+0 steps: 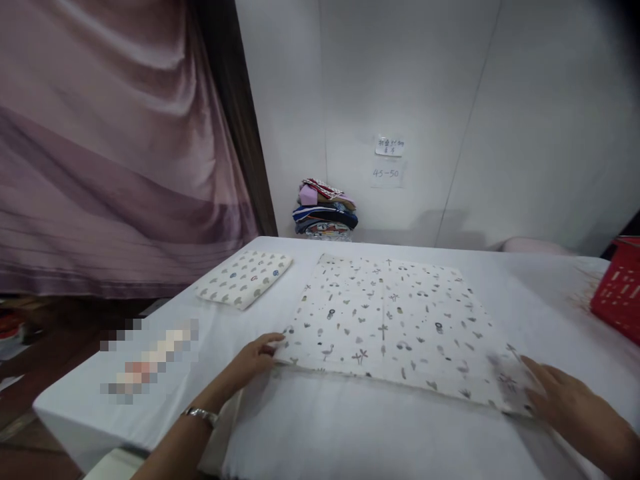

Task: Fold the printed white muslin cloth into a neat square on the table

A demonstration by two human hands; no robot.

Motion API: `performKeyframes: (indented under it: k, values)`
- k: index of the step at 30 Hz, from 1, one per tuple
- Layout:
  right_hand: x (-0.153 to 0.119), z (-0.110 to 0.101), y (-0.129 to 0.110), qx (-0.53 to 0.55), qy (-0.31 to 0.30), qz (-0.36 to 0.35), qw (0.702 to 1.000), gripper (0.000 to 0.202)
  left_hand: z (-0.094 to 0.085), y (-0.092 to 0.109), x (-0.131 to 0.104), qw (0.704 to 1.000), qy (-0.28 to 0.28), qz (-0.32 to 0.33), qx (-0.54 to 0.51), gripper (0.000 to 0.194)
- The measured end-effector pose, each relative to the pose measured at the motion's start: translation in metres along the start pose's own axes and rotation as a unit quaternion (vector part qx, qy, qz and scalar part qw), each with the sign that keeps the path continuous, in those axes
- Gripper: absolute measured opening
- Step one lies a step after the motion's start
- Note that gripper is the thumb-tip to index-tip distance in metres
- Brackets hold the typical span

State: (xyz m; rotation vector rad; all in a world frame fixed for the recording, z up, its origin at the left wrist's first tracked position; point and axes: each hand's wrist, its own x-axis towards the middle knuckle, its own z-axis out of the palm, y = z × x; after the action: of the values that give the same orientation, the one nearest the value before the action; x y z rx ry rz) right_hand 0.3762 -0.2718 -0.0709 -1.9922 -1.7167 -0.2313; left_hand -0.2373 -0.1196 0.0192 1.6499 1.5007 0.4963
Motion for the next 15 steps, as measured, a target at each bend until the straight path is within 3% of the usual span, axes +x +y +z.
performKeyframes:
  k: [4, 8, 11, 15]
  values:
    - [0.046, -0.007, -0.101, -0.008, -0.08, -0.074, 0.994, 0.053, 0.007, 0.016, 0.023, 0.993, 0.091, -0.067, 0.021, 0.056]
    - [0.088, 0.014, -0.19, 0.022, -0.121, -0.131, 0.984, 0.056, 0.022, 0.018, 0.047, 0.979, 0.122, -0.083, 0.141, 0.052]
    - [0.108, 0.041, -0.223, 0.022, -0.162, -0.136, 0.977, 0.062, 0.026, 0.013, 0.053, 0.969, 0.119, -0.091, 0.199, 0.044]
    - [0.114, 0.073, -0.227, -0.007, -0.261, -0.124, 0.957, 0.071, 0.025, 0.004, 0.053, 0.97, 0.124, -0.084, 0.192, 0.039]
